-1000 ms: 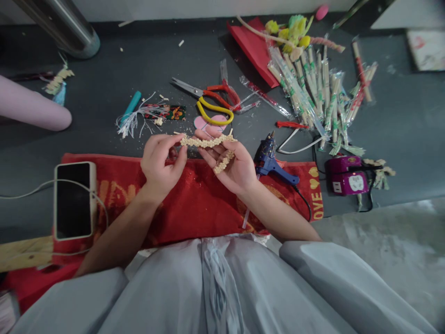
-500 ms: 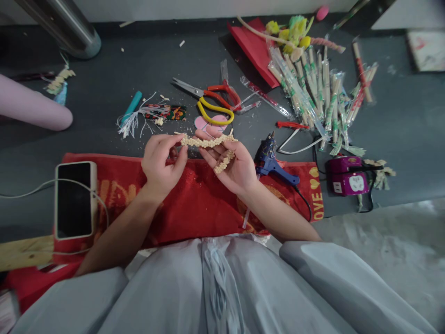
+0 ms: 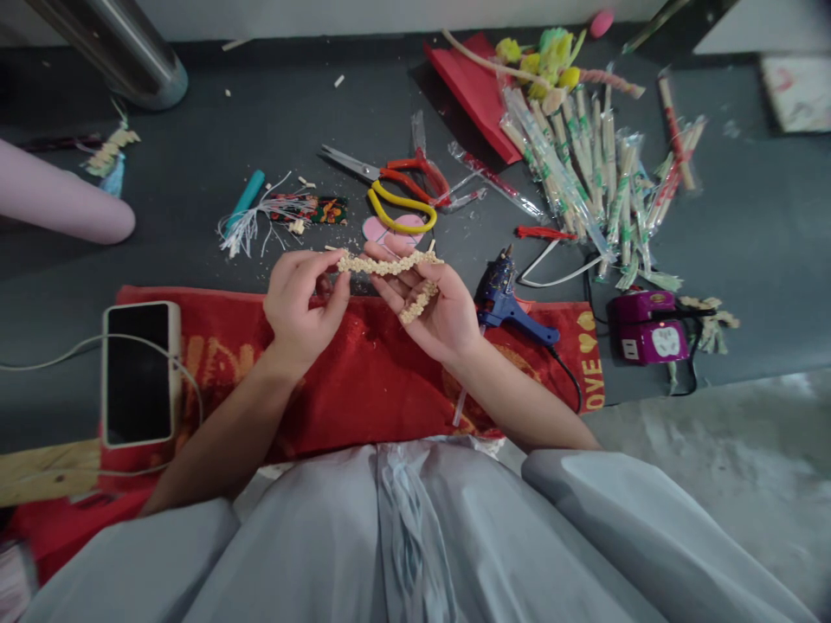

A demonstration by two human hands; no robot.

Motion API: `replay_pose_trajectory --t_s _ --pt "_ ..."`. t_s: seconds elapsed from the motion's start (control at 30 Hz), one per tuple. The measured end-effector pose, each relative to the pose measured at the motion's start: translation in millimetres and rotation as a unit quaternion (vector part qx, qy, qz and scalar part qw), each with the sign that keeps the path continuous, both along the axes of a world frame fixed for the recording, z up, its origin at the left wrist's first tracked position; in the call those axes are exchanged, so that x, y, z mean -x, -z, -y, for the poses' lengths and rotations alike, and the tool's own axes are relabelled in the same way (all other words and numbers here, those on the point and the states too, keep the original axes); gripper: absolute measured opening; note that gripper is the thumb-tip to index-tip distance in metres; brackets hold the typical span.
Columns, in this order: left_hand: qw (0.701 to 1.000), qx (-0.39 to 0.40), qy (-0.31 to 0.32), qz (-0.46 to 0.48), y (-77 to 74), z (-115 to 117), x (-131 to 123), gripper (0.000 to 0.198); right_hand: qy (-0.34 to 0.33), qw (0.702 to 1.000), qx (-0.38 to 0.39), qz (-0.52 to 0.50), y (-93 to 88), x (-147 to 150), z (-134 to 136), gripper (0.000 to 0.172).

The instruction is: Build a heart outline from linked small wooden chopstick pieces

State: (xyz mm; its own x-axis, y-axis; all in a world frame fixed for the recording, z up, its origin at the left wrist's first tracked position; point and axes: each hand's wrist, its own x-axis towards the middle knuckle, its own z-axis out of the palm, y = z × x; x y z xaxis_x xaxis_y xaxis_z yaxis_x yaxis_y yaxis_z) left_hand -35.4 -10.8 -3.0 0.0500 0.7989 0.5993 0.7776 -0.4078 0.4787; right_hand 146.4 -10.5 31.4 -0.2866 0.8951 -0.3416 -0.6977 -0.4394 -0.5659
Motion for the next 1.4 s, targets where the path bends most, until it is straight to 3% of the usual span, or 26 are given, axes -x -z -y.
replay_pose_trajectory --t_s 0.2,0.37,0.57,0.73,0.83,0.93,1.07,1.17,1.27,1.4 --pt "1.0 0.023 0.014 0.013 -1.5 0 0 0.023 0.003 1.0 -0.007 -0.013 0.0 -1 0 0.015" --pt "1.0 -0.007 0.014 0.01 -3.7 -1 0 0.019 0.0 1.0 -0.009 -0.002 -4.7 -4 -4 0.007" --pt "1.0 -0.007 0.011 -0.005 -4.4 -1 1 0.018 0.009 0.996 -0.005 0.086 -5.3 -12 -10 0.017" --pt "0.999 -0.015 -0.013 -0.034 -2.4 -2 4 0.021 -0.006 0.99 -0.047 0.132 -1.4 -21 -16 0.018" --pt "0.999 0.003 -0.006 -0.039 -2.5 -3 4 0.022 -0.008 0.973 -0.092 0.21 -3.1 -25 -18 0.017" --pt "0.999 0.013 0.017 -0.032 -3.3 -3 3 0.021 0.009 0.92 -0.188 0.345 -6.4 -29 -17 0.012" --pt "0.997 0.019 0.067 -0.026 -2.9 -2 1 0.017 -0.025 0.782 -0.358 0.51 -3.3 -34 -17 0.017" --pt "0.995 0.036 0.091 -0.029 -1.3 -2 -1 0.019 -0.061 0.694 -0.434 0.57 4.1 -36 -19 0.022" --pt "0.991 0.07 0.113 -0.014 -0.5 -3 -1 0.022 -0.081 0.656 -0.456 0.596 9.4 -35 -19 0.024" --pt "0.985 0.129 0.113 -0.003 -3.0 -4 -2 0.027 -0.107 0.649 -0.455 0.6 10.7 -33 -20 0.027"
